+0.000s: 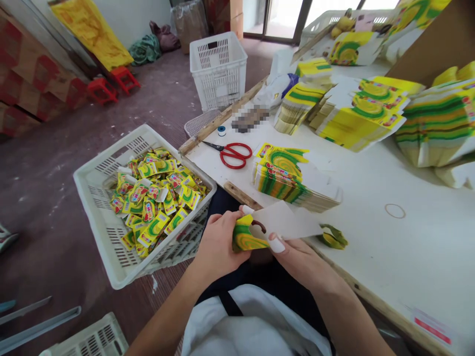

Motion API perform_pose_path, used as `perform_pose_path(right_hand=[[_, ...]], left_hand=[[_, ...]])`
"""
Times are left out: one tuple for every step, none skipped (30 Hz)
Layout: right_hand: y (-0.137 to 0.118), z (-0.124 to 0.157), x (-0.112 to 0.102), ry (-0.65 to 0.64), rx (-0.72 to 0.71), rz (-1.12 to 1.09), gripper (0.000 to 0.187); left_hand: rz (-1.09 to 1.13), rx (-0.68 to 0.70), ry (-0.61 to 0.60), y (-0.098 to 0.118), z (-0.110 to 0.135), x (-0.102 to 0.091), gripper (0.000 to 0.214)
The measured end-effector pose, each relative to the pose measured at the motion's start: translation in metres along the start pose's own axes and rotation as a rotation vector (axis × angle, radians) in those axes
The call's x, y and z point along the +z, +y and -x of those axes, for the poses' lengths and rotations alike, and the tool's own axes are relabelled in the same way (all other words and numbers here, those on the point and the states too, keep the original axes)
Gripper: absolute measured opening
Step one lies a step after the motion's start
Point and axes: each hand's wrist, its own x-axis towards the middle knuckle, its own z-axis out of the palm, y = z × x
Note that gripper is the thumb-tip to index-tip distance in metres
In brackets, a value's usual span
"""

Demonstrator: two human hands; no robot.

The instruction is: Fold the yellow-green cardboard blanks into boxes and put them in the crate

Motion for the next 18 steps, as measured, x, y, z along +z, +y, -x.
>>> perform_pose_path(right_hand=[[-0.001,-0.001,-0.001,-0.031,0.017,0.009,0.053],[-0.001,-0.003,-0.002,-0.042,0.026,-0.001,0.054],[-0.002,-0.005,-0.002,-0.038,0.029,-0.031,0.057],[-0.003,-0.008,-0.001,-0.022,0.027,-0.073,0.061],[-0.003,-0.01,0.0,-0.005,0.027,-0.12,0.065],[-0.003,-0.012,0.0,0.008,0.037,-0.163,0.068],[-0.002,-0.013,0.001,0.015,0.054,-0.196,0.066],[-0.002,-0.013,0.001,0.016,0.078,-0.22,0.062],[0.0,-0.012,0.001,0.02,0.104,-0.244,0.056],[0.002,-0.011,0.0,0.027,0.129,-0.264,0.053],[0.004,-0.01,-0.001,0.034,0.146,-0.278,0.052],[0.006,-0.009,-0.003,0.038,0.15,-0.282,0.052],[0.008,-0.008,-0.004,0.042,0.141,-0.283,0.052],[0.009,-0.008,-0.005,0.047,0.128,-0.282,0.052],[0.01,-0.008,-0.006,0.054,0.112,-0.275,0.052],[0.011,-0.009,-0.006,0.063,0.098,-0.259,0.052],[0.012,-0.009,-0.006,0.079,0.084,-0.233,0.052],[0.013,-0.009,-0.006,0.099,0.061,-0.186,0.05]], left_hand=[[-0.006,-0.001,-0.011,0.001,0.0,0.001,0.052],[-0.008,-0.006,-0.021,0.001,0.0,0.001,0.051],[-0.01,-0.009,-0.025,0.002,0.0,0.002,0.05],[-0.014,-0.004,-0.023,0.003,0.0,0.003,0.051],[-0.023,0.012,-0.016,0.004,0.0,0.004,0.053],[-0.035,0.032,-0.01,0.004,-0.001,0.005,0.055],[-0.048,0.052,-0.008,0.004,-0.002,0.006,0.055],[-0.058,0.067,-0.013,0.004,-0.003,0.006,0.054],[-0.068,0.078,-0.02,0.003,-0.004,0.007,0.051],[-0.077,0.084,-0.025,0.003,-0.004,0.007,0.049],[-0.086,0.086,-0.024,0.003,-0.005,0.007,0.047],[-0.095,0.094,-0.018,0.002,-0.005,0.007,0.049],[-0.106,0.109,-0.011,0.003,-0.005,0.006,0.054],[-0.118,0.124,-0.02,0.003,-0.006,0.006,0.06],[-0.131,0.138,-0.046,0.004,-0.006,0.005,0.067],[-0.144,0.148,-0.089,0.005,-0.007,0.004,0.072],[-0.156,0.153,-0.137,0.007,-0.007,0.003,0.075],[-0.161,0.151,-0.181,0.008,-0.008,0.003,0.076]])
